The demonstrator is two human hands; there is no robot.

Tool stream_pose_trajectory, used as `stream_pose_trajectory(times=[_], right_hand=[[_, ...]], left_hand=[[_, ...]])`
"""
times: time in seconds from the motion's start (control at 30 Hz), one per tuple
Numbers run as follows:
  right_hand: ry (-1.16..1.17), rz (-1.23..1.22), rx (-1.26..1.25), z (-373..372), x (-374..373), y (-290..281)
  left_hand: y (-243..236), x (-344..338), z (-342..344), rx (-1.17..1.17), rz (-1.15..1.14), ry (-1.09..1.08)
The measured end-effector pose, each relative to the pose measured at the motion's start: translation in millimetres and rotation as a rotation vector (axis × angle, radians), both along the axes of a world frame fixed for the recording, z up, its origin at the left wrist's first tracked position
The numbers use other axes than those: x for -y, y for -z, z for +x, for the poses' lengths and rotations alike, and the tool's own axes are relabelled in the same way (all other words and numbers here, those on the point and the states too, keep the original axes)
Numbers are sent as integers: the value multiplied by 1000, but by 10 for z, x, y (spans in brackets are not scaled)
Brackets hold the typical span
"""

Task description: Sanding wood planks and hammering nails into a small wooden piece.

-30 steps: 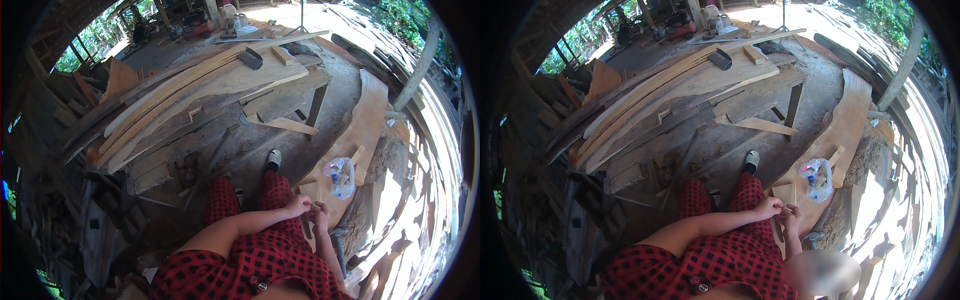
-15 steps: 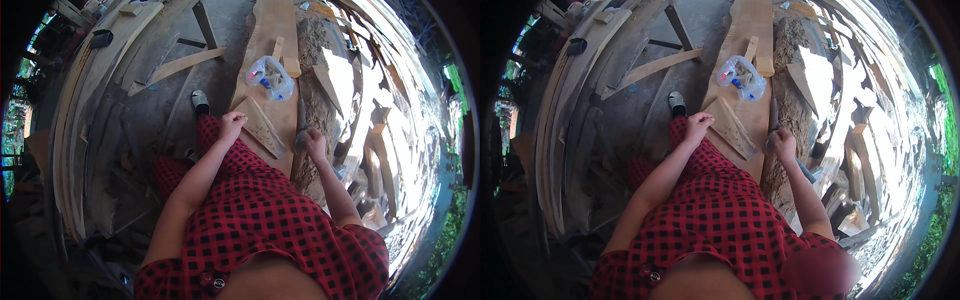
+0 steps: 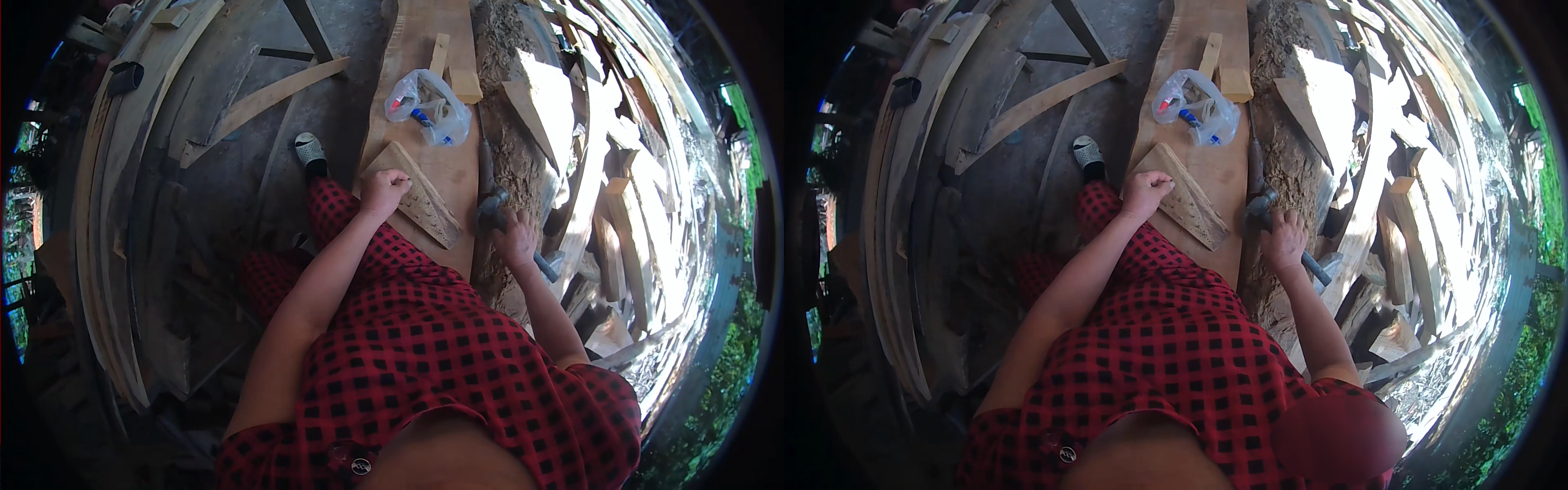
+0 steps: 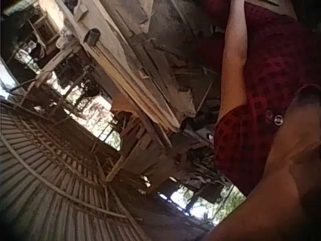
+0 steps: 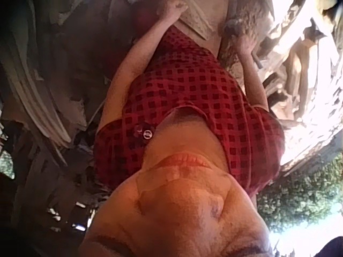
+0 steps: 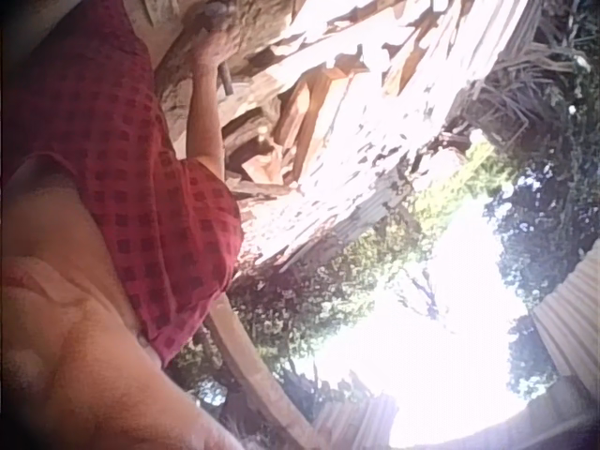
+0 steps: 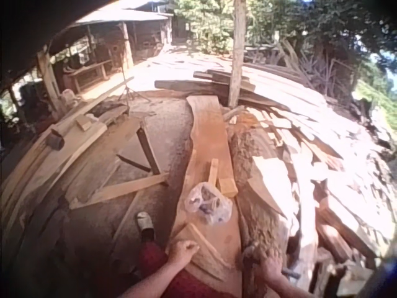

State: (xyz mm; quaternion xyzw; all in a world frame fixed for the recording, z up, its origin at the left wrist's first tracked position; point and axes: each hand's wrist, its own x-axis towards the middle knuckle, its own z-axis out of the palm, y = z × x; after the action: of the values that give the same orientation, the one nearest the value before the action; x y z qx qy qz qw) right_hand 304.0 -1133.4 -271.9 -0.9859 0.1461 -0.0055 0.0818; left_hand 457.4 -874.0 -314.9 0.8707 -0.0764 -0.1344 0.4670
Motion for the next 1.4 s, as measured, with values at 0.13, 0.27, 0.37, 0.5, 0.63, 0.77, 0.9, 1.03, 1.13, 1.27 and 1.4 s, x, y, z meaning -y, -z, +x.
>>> stream_pose_trajectory(times=[0.13, 0.27, 0.37, 0.5, 0.63, 0.77, 0.9, 1.03, 1.13, 1.27, 1.4], right_hand=[[38, 20, -87, -23, 139, 102], [28, 59, -44, -39, 182, 199], [36, 60, -68, 1, 148, 140], [76, 82, -93, 33, 128, 81], [9, 113, -69, 55, 159, 96], [62, 247, -68, 163, 216, 48], [200, 769, -58, 474, 58, -399], [166, 1151, 56, 780, -434, -604], [120, 1150, -37, 894, -663, -462], [103, 1108, -74, 918, -796, -382], [-12, 1067, -27, 885, -801, -235]], left_hand=[[198, 38, 60, 40, -59, 10], [274, 70, 68, -37, -46, 23], [305, 67, 73, -34, -54, 21], [227, 95, 62, -34, -54, 35], [208, 85, 51, -32, -41, 22], [188, 75, 46, -26, -23, 58], [116, 68, 49, -40, 11, 79], [180, 46, 43, 19, 54, 84], [205, 41, 30, -17, 7, 70], [126, 73, 30, 39, 76, 114], [152, 40, 17, 52, 77, 105]])
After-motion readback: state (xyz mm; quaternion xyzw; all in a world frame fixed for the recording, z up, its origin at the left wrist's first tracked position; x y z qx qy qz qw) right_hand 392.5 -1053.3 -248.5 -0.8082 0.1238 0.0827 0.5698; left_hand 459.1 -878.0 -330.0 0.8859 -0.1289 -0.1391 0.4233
